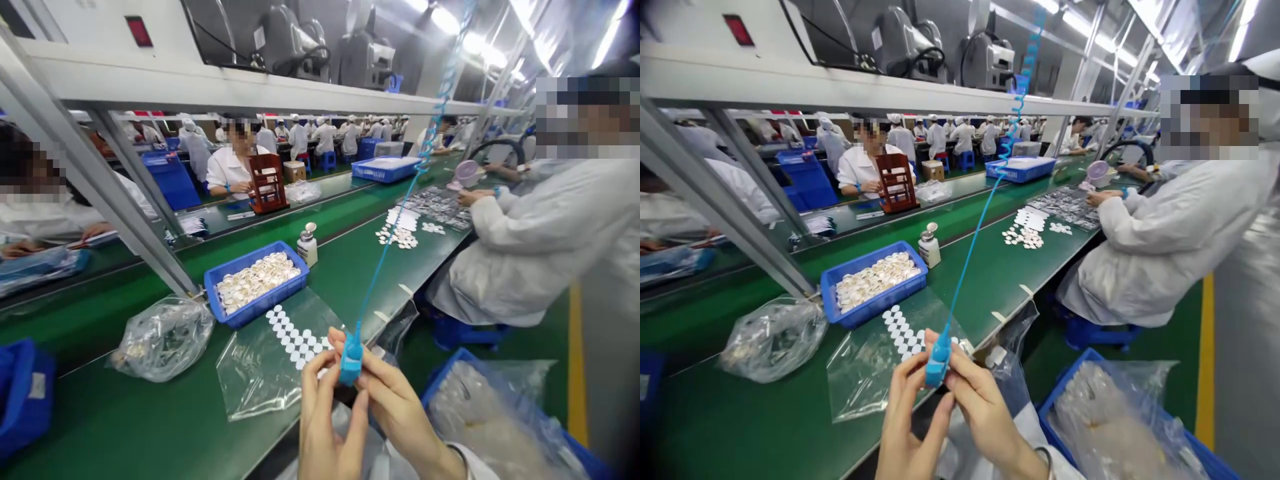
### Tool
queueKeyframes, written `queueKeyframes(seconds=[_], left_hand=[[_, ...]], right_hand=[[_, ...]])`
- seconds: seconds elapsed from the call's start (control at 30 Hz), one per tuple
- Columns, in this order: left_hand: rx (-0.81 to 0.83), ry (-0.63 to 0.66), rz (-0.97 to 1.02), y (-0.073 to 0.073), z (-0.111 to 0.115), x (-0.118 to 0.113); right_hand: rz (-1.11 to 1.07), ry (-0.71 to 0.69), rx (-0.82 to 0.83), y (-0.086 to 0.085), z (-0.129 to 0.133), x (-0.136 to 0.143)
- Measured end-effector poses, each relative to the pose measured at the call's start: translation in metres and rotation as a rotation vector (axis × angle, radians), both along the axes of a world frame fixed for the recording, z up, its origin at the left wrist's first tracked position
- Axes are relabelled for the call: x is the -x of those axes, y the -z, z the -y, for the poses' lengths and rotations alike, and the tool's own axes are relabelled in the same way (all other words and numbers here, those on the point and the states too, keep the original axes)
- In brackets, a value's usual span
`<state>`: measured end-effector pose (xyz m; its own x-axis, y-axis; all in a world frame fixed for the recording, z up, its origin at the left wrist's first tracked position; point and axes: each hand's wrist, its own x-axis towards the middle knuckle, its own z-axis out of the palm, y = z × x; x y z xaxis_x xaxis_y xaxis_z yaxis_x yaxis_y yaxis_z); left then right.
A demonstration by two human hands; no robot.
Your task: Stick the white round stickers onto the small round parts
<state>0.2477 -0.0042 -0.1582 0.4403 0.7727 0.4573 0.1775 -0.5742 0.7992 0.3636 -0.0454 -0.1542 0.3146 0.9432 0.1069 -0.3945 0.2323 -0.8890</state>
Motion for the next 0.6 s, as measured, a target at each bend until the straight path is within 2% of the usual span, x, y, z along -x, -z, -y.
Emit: queueKeyframes(seconds=[0.13,0.23,0.33,0.4,0.43,0.53,0.6], left_hand=[[-0.209,-0.110,-0.079,-0.006,0.007,0.002],[-0.297,-0.057,-0.070,-0.008,0.014,0.009],[-0.259,0.032,-0.022,-0.008,0.026,0.009],[-0.219,0.103,-0.005,-0.005,0.036,0.005],[-0.196,0.145,-0.018,-0.002,0.041,0.002],[-0.143,0.283,-0.162,0.008,0.052,-0.004],[-0.074,0.393,-0.294,0.019,0.056,-0.006]], right_hand=[[-0.103,0.050,-0.011,0.000,0.007,0.016],[-0.299,0.027,-0.035,-0.001,0.009,0.026],[-0.343,-0.034,-0.045,0.004,0.001,0.031],[-0.213,-0.023,-0.043,0.012,-0.008,0.026],[-0.107,0.031,-0.020,0.016,-0.013,0.021],[0.227,0.298,0.187,0.030,-0.021,-0.002],[0.315,0.338,0.338,0.044,-0.016,-0.017]])
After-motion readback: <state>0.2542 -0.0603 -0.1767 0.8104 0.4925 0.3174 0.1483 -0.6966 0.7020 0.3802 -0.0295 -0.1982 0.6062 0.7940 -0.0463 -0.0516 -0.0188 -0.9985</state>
